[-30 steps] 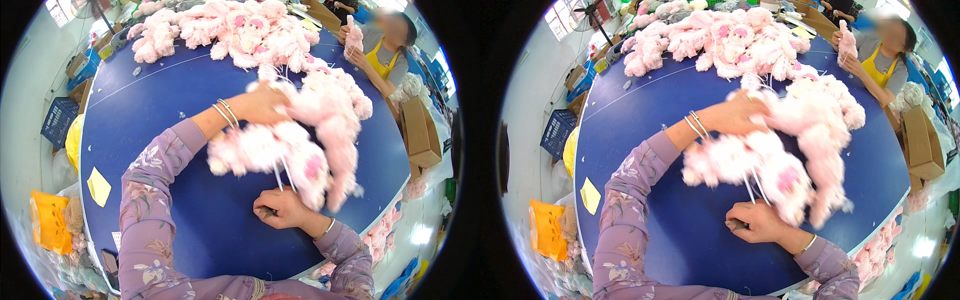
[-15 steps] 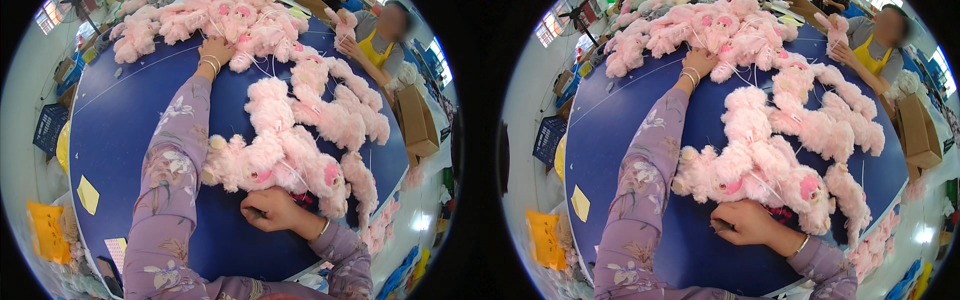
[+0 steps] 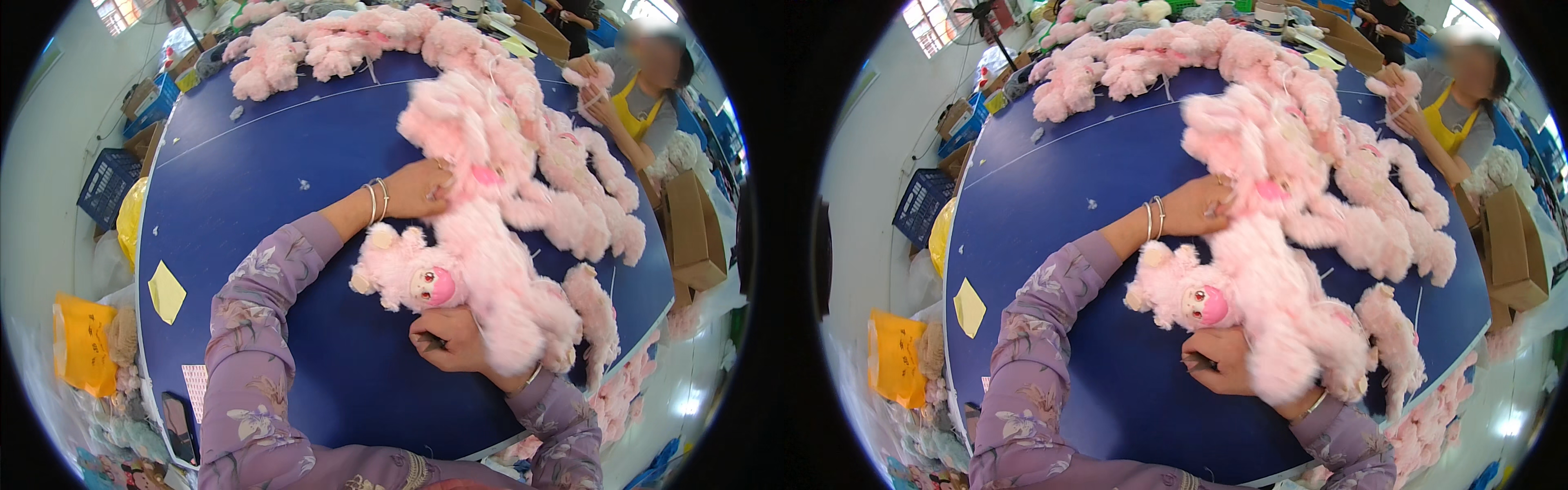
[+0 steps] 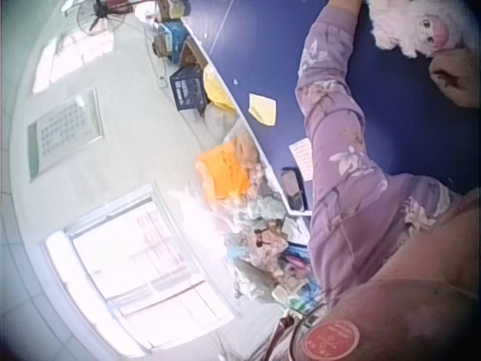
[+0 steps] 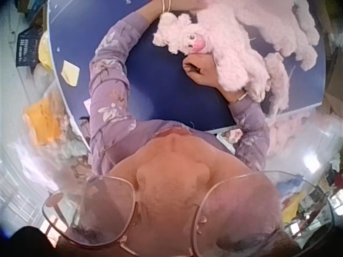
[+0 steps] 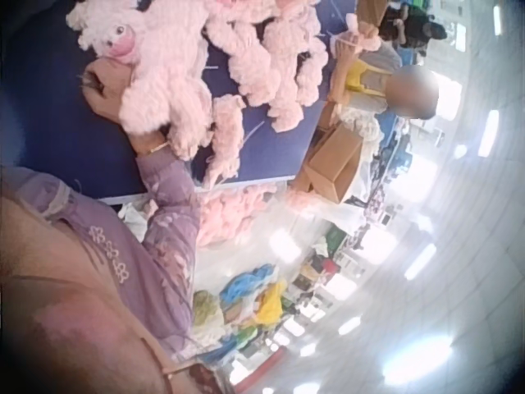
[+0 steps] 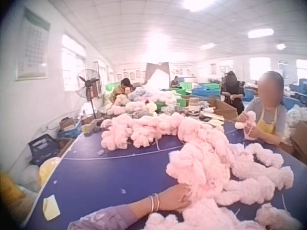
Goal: The person uses scissors to trim loose threads and excess fabric from pink stuffed bunny toys on a blue table. They repeatedly pick up each toy, snip protruding threads, and place the finished items into a nearby pile.
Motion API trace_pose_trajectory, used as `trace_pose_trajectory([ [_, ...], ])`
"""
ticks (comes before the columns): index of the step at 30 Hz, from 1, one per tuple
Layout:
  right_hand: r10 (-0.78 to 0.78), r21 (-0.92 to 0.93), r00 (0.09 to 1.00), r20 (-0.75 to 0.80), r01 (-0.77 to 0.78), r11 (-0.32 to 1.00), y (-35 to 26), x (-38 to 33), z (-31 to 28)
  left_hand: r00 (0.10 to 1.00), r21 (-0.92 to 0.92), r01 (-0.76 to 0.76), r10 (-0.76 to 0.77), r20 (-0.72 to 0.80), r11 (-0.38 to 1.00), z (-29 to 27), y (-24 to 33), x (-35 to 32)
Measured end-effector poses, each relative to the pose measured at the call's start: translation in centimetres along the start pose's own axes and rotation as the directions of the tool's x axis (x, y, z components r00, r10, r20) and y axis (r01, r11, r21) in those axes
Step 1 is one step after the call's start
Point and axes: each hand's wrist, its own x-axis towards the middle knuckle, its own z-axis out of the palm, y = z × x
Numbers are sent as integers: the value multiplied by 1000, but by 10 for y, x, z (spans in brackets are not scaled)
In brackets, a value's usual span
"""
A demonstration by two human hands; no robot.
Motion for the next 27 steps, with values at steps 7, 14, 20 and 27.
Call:
trace_pose_trajectory([
  [7,-14,-36,999,-49,12,999,-2,6,-2,693,199,466,-216,-688,862,-91,-76,-54],
  [14,64,-34,998,-29,-65,997,-5,5,-5,447,376,855,-140,-883,358,-162,-187,-115],
  [20,173,-4,985,15,-173,985,-8,4,-8,577,346,747,-296,-761,568,-159,-198,-75],
  [27,150,44,988,-36,-148,988,-6,6,-5,473,394,879,-582,-662,267,-163,-230,-73],
])
